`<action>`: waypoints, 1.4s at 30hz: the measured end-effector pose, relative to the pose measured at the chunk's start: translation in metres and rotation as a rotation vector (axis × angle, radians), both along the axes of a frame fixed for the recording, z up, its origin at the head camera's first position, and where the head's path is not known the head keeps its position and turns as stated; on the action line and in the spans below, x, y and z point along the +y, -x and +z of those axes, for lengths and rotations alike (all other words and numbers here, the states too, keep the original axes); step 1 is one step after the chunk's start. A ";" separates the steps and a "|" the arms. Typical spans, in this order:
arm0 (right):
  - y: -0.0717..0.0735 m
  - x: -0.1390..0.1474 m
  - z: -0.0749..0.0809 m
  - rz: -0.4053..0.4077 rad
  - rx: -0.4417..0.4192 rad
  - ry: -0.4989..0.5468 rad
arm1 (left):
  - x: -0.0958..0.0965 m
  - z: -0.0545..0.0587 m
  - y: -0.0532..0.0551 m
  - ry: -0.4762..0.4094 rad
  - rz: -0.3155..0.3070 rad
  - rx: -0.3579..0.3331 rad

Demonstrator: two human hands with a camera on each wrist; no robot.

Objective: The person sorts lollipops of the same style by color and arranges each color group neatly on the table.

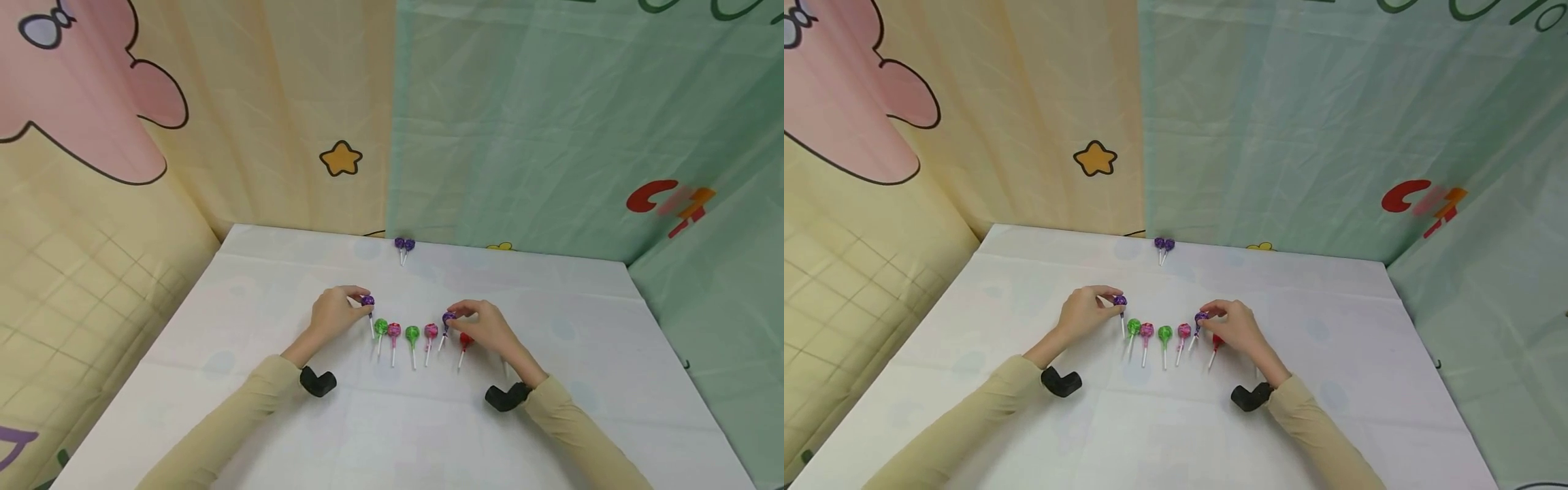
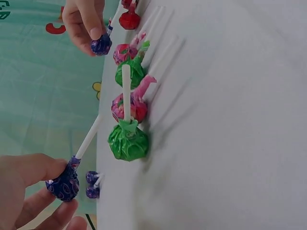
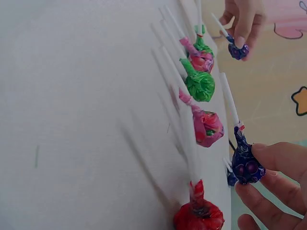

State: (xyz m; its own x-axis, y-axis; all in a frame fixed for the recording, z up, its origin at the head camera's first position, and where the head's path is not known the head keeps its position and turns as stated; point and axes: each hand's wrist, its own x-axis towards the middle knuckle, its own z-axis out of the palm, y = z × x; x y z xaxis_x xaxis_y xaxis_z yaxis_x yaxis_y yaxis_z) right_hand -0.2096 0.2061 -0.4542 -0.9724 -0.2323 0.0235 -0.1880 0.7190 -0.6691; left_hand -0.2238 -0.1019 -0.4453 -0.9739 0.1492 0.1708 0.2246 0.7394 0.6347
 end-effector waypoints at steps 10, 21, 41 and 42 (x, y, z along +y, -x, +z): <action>0.005 -0.023 0.013 0.019 0.022 0.017 | 0.032 0.007 0.003 -0.066 -0.035 -0.023; 0.011 -0.035 0.018 0.086 0.078 0.058 | 0.061 0.013 0.011 -0.093 -0.112 -0.050; 0.061 -0.036 0.030 0.099 0.140 0.074 | 0.081 0.024 0.062 -0.077 -0.104 -0.042; 0.064 -0.035 0.032 0.098 0.144 0.068 | 0.082 0.025 0.065 -0.072 -0.100 -0.039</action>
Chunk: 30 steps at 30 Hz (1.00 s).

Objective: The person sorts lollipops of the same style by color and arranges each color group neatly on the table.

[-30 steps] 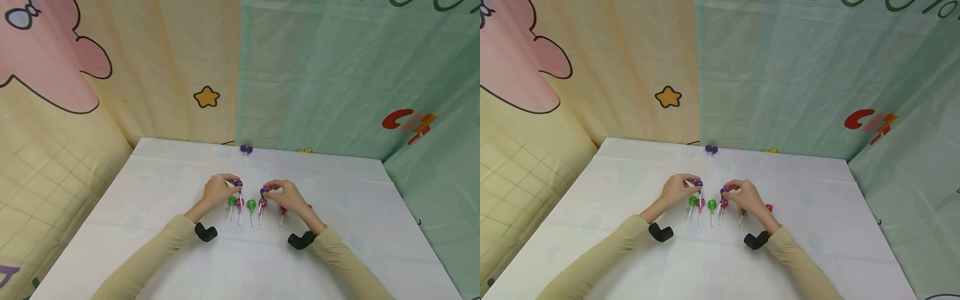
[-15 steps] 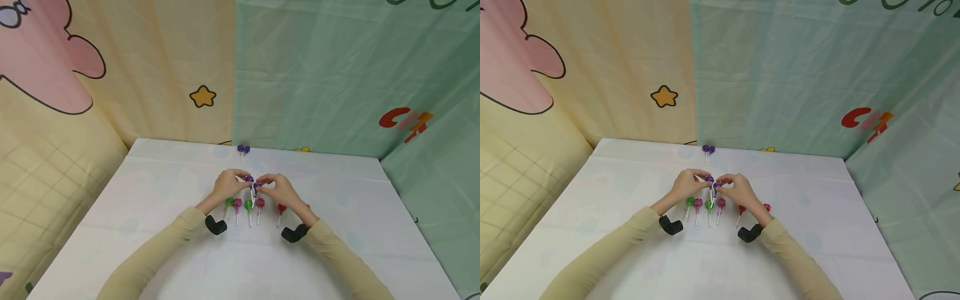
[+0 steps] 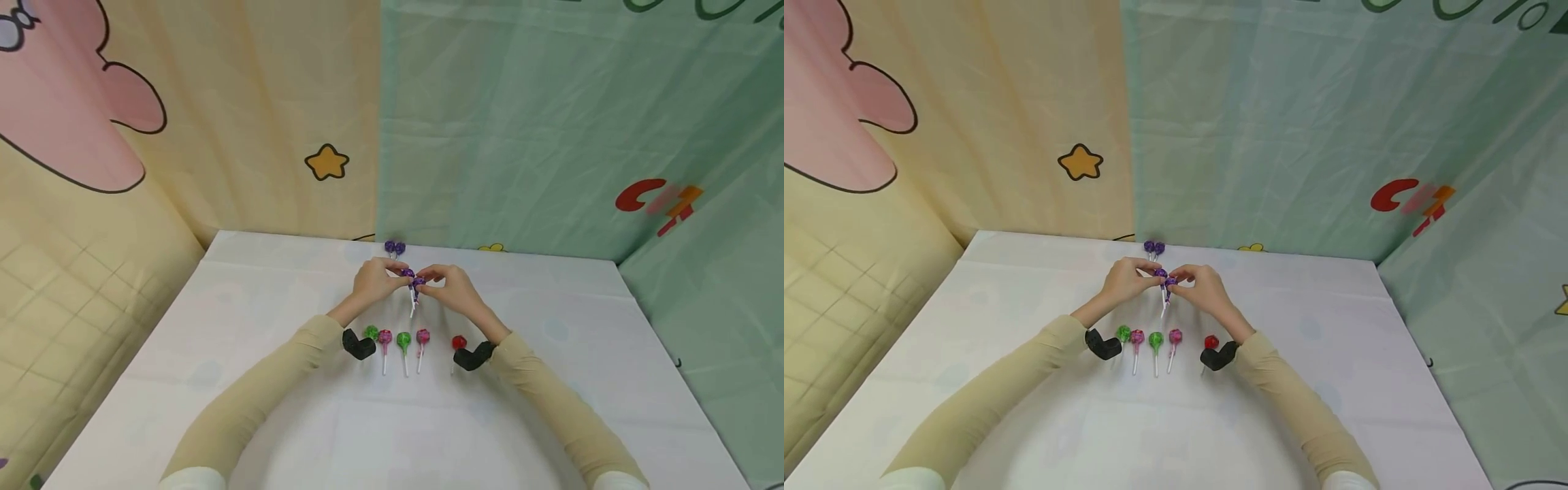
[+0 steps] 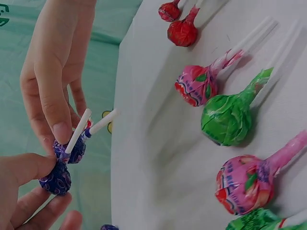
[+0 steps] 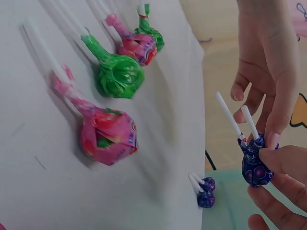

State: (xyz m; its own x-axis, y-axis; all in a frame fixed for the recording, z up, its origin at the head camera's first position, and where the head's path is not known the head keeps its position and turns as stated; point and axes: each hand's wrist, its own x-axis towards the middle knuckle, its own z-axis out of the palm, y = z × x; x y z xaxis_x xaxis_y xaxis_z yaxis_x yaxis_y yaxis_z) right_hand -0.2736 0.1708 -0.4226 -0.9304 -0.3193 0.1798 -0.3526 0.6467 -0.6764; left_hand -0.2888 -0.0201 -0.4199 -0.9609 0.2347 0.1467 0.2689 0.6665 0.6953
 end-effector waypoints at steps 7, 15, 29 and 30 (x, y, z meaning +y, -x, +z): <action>0.020 0.006 0.006 -0.047 -0.006 -0.033 | 0.003 0.005 0.021 0.018 0.025 0.003; 0.040 0.013 0.004 -0.071 -0.017 -0.076 | 0.010 0.002 0.045 0.022 0.064 -0.015; 0.082 0.028 -0.007 -0.140 -0.092 -0.041 | 0.030 -0.014 0.079 0.073 0.044 0.029; 0.085 0.029 -0.008 -0.146 -0.093 -0.040 | 0.031 -0.014 0.082 0.077 0.046 0.033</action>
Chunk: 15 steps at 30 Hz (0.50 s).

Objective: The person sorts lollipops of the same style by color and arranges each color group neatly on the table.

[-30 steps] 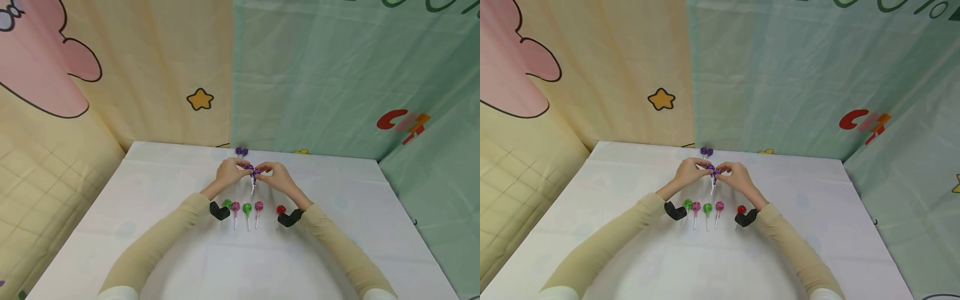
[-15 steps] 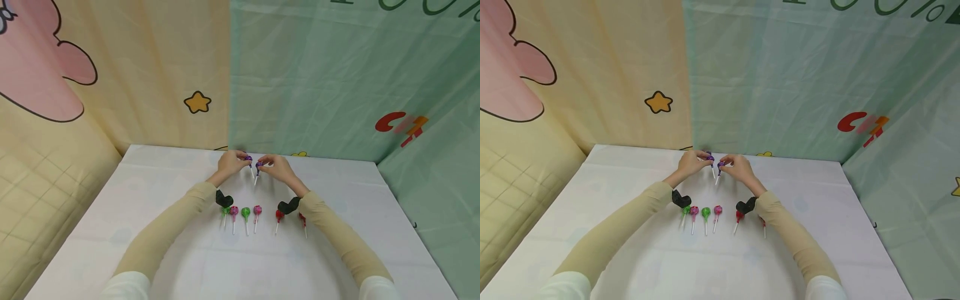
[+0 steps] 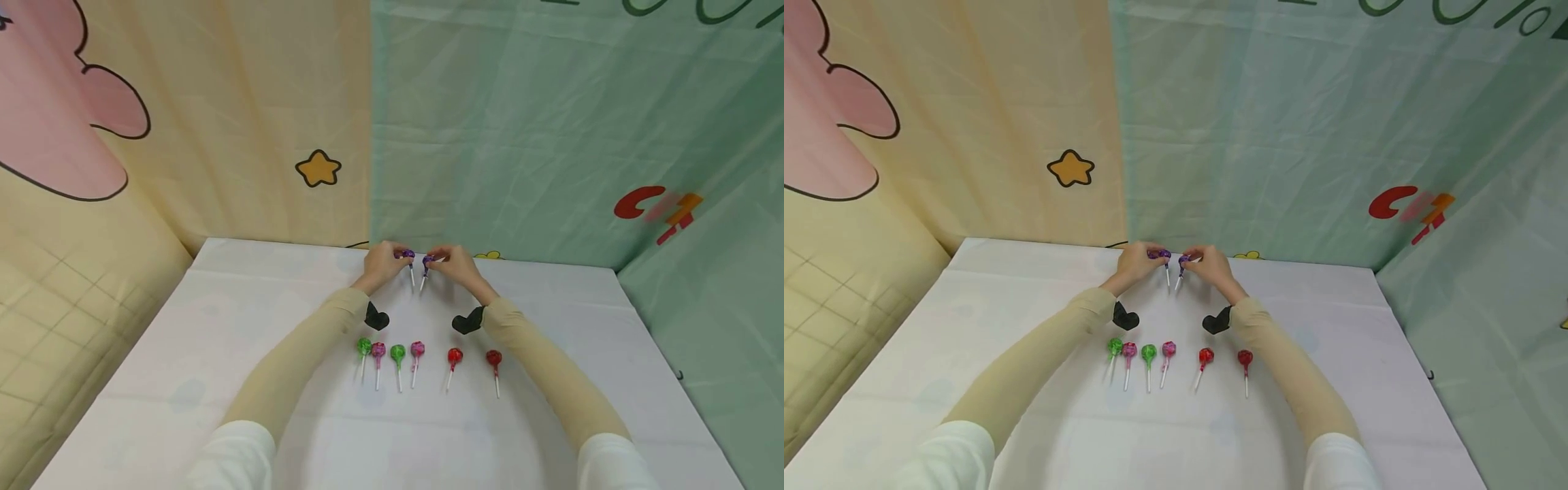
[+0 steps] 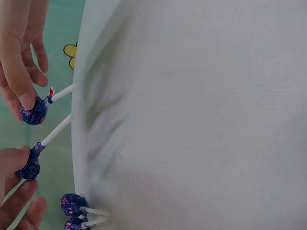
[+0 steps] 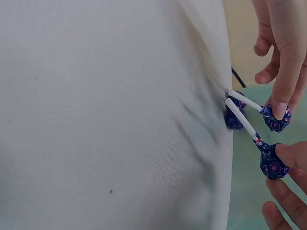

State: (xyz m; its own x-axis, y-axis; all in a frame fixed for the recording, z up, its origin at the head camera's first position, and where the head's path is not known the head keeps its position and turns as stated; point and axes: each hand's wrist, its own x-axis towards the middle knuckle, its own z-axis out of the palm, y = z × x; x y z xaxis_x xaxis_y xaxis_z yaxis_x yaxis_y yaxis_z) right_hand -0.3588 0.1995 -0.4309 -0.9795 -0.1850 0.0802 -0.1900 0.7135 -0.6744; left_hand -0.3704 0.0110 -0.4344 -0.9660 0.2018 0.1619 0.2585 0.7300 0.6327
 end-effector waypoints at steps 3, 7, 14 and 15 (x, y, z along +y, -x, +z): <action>0.008 0.002 -0.002 -0.008 0.007 0.011 | 0.003 -0.001 0.007 0.015 0.014 0.001; 0.015 0.004 -0.008 -0.020 0.019 0.028 | 0.007 -0.003 0.014 0.020 0.021 -0.014; 0.025 0.007 -0.019 -0.060 0.034 0.063 | 0.015 -0.011 0.022 0.030 0.004 -0.035; 0.026 0.007 -0.020 -0.062 0.035 0.066 | 0.017 -0.012 0.023 0.031 0.001 -0.039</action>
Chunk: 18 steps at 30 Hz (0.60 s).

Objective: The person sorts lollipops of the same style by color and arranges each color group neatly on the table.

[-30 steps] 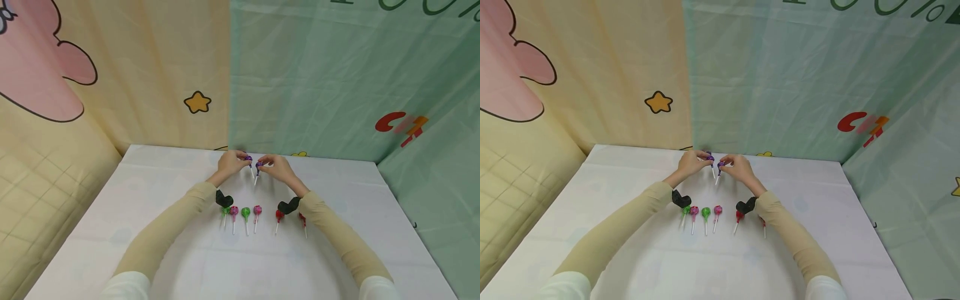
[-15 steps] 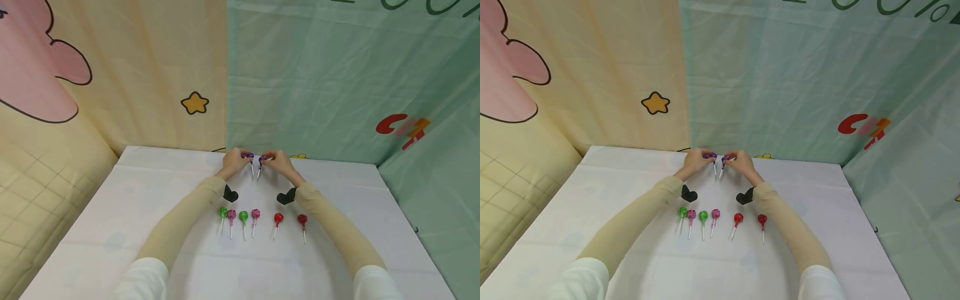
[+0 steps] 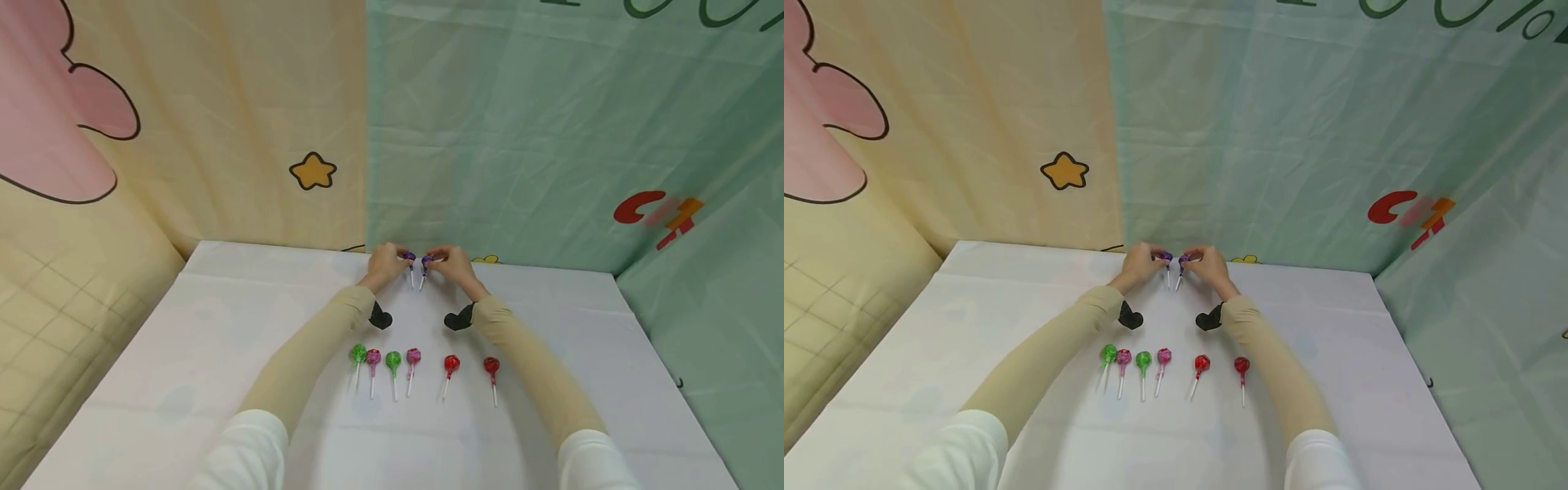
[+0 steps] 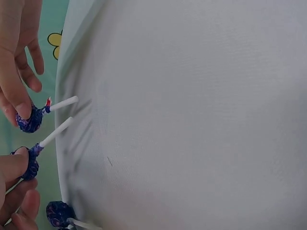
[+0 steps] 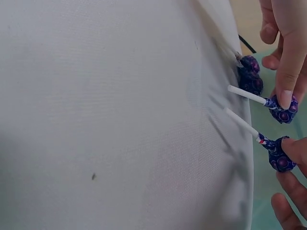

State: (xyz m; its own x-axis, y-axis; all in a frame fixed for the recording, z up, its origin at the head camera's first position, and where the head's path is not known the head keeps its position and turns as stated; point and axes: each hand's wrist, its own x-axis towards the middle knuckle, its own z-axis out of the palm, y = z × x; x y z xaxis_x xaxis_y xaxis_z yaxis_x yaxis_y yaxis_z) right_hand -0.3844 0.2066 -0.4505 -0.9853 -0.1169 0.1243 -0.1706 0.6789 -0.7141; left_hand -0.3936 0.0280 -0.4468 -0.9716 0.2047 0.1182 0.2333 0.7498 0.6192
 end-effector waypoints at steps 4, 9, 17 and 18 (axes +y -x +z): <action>0.001 0.001 -0.003 -0.012 -0.005 0.022 | 0.008 -0.002 0.000 0.020 -0.010 0.004; 0.005 0.002 -0.007 -0.022 -0.019 0.031 | 0.015 -0.003 0.001 0.048 0.004 -0.002; 0.009 0.000 -0.010 -0.033 -0.032 -0.006 | 0.022 -0.007 0.004 0.118 0.039 -0.020; 0.009 -0.001 -0.010 -0.039 -0.036 -0.010 | 0.023 -0.008 0.004 0.121 0.042 -0.020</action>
